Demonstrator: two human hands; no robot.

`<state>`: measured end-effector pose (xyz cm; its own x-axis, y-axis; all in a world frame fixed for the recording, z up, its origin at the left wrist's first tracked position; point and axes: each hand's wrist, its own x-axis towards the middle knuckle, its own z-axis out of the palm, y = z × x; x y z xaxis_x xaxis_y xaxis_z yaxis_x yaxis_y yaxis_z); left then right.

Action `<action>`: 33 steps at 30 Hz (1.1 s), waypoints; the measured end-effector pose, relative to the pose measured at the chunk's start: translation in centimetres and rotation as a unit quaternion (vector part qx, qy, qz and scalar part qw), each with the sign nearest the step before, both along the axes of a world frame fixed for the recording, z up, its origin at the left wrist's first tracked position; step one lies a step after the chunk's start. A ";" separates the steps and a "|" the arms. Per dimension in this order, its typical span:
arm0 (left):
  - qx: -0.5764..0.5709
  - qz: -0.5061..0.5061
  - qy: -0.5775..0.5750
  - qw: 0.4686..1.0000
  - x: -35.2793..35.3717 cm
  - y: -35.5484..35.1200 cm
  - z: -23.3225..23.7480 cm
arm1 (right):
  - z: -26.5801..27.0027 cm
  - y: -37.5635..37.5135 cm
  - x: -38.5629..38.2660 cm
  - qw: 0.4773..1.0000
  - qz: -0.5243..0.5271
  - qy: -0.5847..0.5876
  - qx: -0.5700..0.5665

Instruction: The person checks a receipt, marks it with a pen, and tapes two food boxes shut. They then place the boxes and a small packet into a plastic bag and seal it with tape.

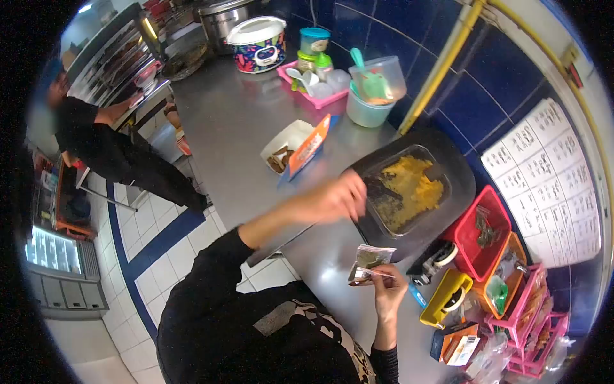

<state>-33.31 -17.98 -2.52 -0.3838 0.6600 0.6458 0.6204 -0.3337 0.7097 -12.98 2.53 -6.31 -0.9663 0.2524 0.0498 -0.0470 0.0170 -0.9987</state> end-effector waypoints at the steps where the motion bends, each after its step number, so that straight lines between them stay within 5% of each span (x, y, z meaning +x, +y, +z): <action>1: -0.032 0.093 -0.206 0.974 -1.8 -3.3 0.5 | 0.1 -1.2 -0.4 1.000 0.004 -0.001 0.000; 2: -0.086 0.284 -0.236 0.925 -4.9 -5.9 0.2 | 0.2 -2.1 -0.6 1.000 0.011 -0.003 0.021; 3: -0.063 0.436 -0.061 0.896 -8.3 -8.6 -0.5 | 0.4 -3.1 -0.6 0.999 0.016 -0.006 0.043; 5: -0.135 0.513 0.002 0.848 -15.5 -12.9 -5.2 | 2.6 -6.2 -1.0 0.998 -0.022 0.005 -0.059; 9: -0.219 0.528 -0.015 0.820 -18.7 -14.4 -12.5 | 2.1 -6.9 -0.1 0.995 0.006 -0.037 -0.090; 11: -0.315 0.452 -0.197 0.811 -17.6 -13.8 -12.9 | 0.3 -6.0 1.1 0.996 0.025 -0.088 -0.005; 17: -0.258 0.431 -0.166 0.849 -8.5 -14.0 -16.5 | -0.7 -4.5 4.7 0.954 0.055 -0.108 0.275; 19: -0.172 0.349 -0.481 0.786 -2.1 -12.1 -13.8 | -0.1 -4.6 5.1 0.959 0.057 -0.157 0.231; 20: -0.181 0.342 -0.481 0.787 -0.7 -11.6 -15.6 | 0.2 -4.8 5.2 0.960 0.060 -0.201 0.186; 22: -0.190 0.509 -0.174 0.822 1.1 -10.7 -20.0 | 1.2 -5.0 4.5 0.965 0.051 -0.180 0.186; 25: -0.135 0.555 -0.133 0.810 1.3 -7.5 -14.0 | 0.0 -4.0 2.5 0.973 0.047 -0.116 0.195; 28: -0.286 0.530 -0.137 0.786 0.8 -6.4 -15.5 | -0.2 -4.4 -2.1 0.976 0.036 -0.025 0.215; 33: -0.202 0.531 -0.171 0.805 7.7 -2.9 -15.5 | -6.0 -5.9 -9.2 0.958 0.037 0.027 0.283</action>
<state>-25.61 -20.92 -18.02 -0.9798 -0.0270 0.1980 0.1498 0.5563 0.8174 -22.23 -3.35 -12.34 -0.9727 0.1012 0.2089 -0.1203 0.5500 -0.8265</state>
